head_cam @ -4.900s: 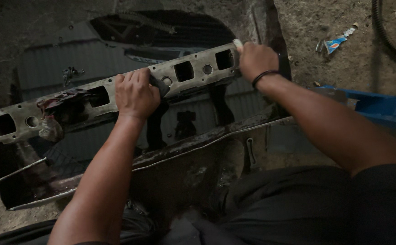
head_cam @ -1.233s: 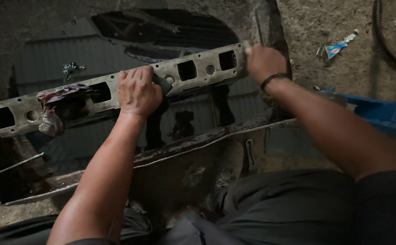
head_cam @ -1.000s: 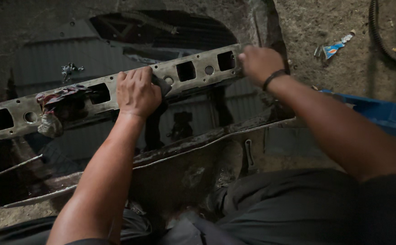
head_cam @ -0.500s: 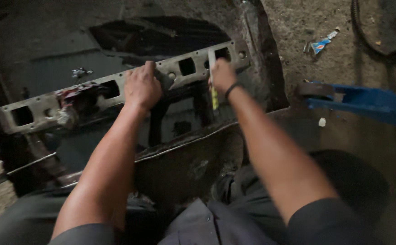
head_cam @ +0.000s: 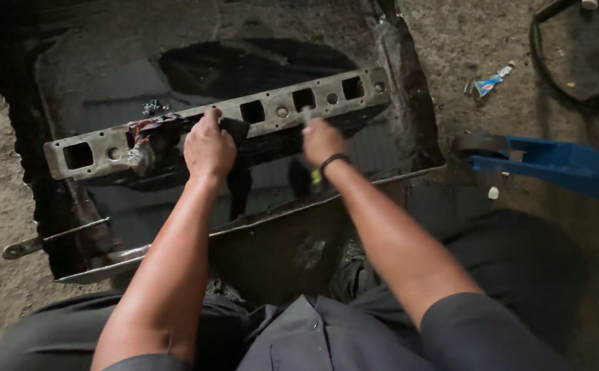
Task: The person scrubs a long, rectangular metal part with multiple holes using a white brush and a dark cloth. The part is placed on a dark, wet surface, and the person repeatedly scrubs the surface and the holes to remove grime.
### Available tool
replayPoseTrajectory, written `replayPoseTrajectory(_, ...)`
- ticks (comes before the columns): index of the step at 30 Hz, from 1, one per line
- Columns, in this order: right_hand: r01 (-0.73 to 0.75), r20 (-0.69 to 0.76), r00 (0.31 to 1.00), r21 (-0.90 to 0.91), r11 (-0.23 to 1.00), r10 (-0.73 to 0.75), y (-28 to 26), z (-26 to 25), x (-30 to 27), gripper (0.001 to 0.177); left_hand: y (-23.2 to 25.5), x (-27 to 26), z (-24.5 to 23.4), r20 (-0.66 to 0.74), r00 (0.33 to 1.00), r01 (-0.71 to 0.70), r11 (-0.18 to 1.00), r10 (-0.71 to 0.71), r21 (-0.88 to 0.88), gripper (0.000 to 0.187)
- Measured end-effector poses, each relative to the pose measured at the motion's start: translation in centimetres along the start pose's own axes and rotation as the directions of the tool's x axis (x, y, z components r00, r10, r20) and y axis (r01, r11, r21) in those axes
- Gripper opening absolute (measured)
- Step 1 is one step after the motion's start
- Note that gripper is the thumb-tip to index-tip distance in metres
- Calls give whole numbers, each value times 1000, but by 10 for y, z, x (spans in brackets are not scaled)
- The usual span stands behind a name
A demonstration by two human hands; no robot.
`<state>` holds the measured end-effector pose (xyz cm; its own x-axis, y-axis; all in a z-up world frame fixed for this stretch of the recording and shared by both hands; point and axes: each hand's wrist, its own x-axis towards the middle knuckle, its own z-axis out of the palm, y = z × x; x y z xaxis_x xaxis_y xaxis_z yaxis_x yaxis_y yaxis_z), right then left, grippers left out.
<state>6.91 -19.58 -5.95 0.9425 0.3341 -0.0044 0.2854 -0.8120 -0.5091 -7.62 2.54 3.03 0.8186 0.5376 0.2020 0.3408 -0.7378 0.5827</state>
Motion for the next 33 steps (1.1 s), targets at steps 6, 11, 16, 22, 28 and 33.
replayPoseTrajectory(6, -62, -24, 998, 31, 998, 63, -10, 12, -8, 19, -14, -8, 16, -14, 988, -148, 969, 154, 200, 18)
replayPoseTrajectory(11, -34, -23, 999, 57, 998, 35, -20, 10, -16, 21, -19, -21, 19, -94, 950, -263, 926, 297, 270, 15)
replayPoseTrajectory(16, 138, 175, 973, 85, 987, -151, -70, 39, -42, 23, -20, -30, 23, -78, 942, -298, 919, 328, 257, 12)
replayPoseTrajectory(22, -139, -93, 984, 132, 982, 151, -56, 38, -41, 26, -38, -35, 33, 45, 952, -306, 922, 304, 238, 23)
replayPoseTrajectory(28, 65, -33, 998, 121, 991, -61, -78, 59, -59, 19, -35, -41, 29, 271, 939, -283, 921, 210, 266, 22)
replayPoseTrajectory(33, -27, -130, 990, 183, 983, 51, -57, 51, -43, 21, -32, -40, 18, 354, 916, -281, 933, 190, 225, 23)
